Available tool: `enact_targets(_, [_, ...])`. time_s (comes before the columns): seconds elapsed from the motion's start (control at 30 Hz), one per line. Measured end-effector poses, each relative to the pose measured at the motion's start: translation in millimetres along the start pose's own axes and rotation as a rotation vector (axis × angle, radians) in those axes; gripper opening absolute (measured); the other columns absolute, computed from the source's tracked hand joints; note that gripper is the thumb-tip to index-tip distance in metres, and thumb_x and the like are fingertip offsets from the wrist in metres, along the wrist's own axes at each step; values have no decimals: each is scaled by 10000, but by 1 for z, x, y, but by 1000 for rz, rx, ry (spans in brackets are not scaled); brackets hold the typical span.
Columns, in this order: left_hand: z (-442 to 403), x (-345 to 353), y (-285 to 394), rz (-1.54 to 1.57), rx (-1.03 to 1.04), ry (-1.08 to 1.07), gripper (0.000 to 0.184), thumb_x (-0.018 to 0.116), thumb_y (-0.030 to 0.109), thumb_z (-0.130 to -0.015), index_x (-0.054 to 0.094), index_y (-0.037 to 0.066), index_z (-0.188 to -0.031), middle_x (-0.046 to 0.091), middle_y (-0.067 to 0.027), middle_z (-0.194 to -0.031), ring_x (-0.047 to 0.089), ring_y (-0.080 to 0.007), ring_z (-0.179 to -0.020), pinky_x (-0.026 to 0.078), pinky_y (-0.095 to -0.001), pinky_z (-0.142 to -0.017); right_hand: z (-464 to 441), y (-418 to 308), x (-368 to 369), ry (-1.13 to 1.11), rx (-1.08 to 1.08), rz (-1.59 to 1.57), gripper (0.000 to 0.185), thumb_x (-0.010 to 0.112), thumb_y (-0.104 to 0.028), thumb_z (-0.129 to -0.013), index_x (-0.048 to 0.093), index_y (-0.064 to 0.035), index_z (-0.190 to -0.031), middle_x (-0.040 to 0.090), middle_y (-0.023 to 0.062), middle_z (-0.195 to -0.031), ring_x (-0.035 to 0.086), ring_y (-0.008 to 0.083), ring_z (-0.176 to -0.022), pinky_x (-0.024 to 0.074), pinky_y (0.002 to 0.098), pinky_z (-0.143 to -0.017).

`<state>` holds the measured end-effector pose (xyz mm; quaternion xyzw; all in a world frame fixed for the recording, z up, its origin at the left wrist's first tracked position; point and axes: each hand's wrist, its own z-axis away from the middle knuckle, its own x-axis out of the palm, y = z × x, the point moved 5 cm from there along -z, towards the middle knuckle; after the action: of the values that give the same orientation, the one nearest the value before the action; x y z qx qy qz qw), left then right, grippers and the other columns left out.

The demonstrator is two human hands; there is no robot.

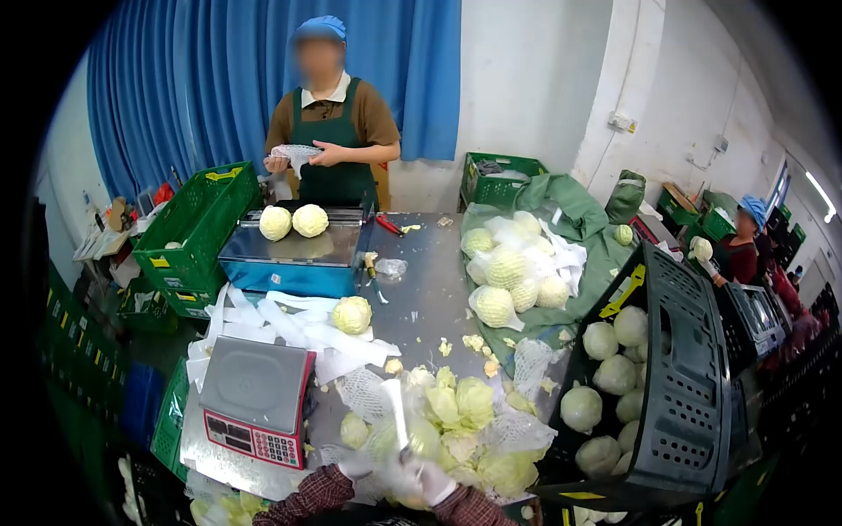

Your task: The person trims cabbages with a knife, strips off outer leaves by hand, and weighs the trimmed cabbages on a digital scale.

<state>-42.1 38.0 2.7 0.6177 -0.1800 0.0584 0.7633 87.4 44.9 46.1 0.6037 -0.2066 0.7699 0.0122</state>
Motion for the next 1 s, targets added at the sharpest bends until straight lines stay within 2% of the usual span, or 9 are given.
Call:
enact_targets(0.23, [7, 28, -18, 544, -124, 65, 859, 608, 547, -822, 252, 71, -1441, 395, -113, -1421, 451, -254, -1261, 377, -397, -1070, 18, -39, 73, -111, -149, 219, 91, 553, -50, -755, 579, -27, -839, 554, 16, -636, 518, 94, -513, 392, 196, -460])
enact_targets(0.4, [15, 2, 29, 840, 148, -30, 827, 374, 685, -845, 274, 127, -1447, 314, -160, -1464, 377, -319, -1319, 344, -494, -1077, 102, -171, 27, 1083, -645, 1408, 167, 616, -80, -717, 603, -32, -877, 601, 84, -684, 576, 181, -568, 466, 288, -519])
enact_targets(0.5, [30, -19, 48, 904, 196, -93, 831, 439, 649, -829, 259, 132, -1454, 304, -159, -1472, 365, -324, -1328, 352, -501, -1069, 123, -176, -12, 1310, -358, 2356, 358, 672, -89, -726, 573, -37, -1067, 588, 185, -988, 611, 209, -793, 504, 337, -666])
enact_targets(0.57, [32, -27, 48, 856, 169, -34, 833, 475, 624, -821, 257, 131, -1455, 312, -158, -1468, 365, -319, -1330, 370, -502, -1056, 129, -170, -13, 1172, -33, 2223, 557, 714, -62, -693, 523, -43, -1216, 543, 148, -1157, 588, 195, -890, 496, 333, -740])
enact_targets(0.63, [28, -42, 29, 567, 136, 139, 747, 547, 487, -851, 299, 89, -1432, 387, -146, -1423, 413, -291, -1298, 428, -480, -1007, 127, -161, 37, 533, -468, 1585, 655, 745, -34, -661, 503, -32, -1269, 574, 82, -1110, 585, 185, -877, 492, 303, -743])
enact_targets(0.7, [24, -44, 12, 547, 110, 225, 720, 629, 358, -830, 326, 65, -1414, 407, -143, -1404, 427, -261, -1279, 439, -441, -997, 142, -163, 42, 540, -654, 929, 577, 720, 36, -665, 529, -23, -1206, 593, 31, -1009, 562, 110, -871, 457, 230, -722])
enact_targets(0.83, [14, -34, 8, 180, 53, 389, 695, 759, 137, -757, 419, 30, -1353, 466, -149, -1329, 495, -196, -1186, 476, -353, -949, 144, -181, 37, 1262, -1076, 1558, 302, 688, 6, -733, 610, -8, -1025, 625, 17, -897, 545, 82, -729, 468, 270, -670])
enact_targets(0.9, [0, -31, -5, -42, 167, 435, 697, 774, 151, -740, 438, 20, -1336, 474, -149, -1299, 503, -186, -1163, 472, -340, -949, 112, -151, 51, 964, -943, 1227, 332, 724, -61, -729, 635, -45, -1048, 626, 21, -854, 572, 113, -753, 474, 258, -688])
enact_targets(1.0, [8, 7, 21, -343, 307, 511, 708, 797, 182, -708, 462, 4, -1306, 473, -154, -1258, 499, -207, -1149, 453, -341, -960, 43, -81, 87, 883, -759, 1886, 470, 785, -372, -704, 645, -73, -1038, 626, 81, -932, 611, 222, -810, 501, 312, -678])
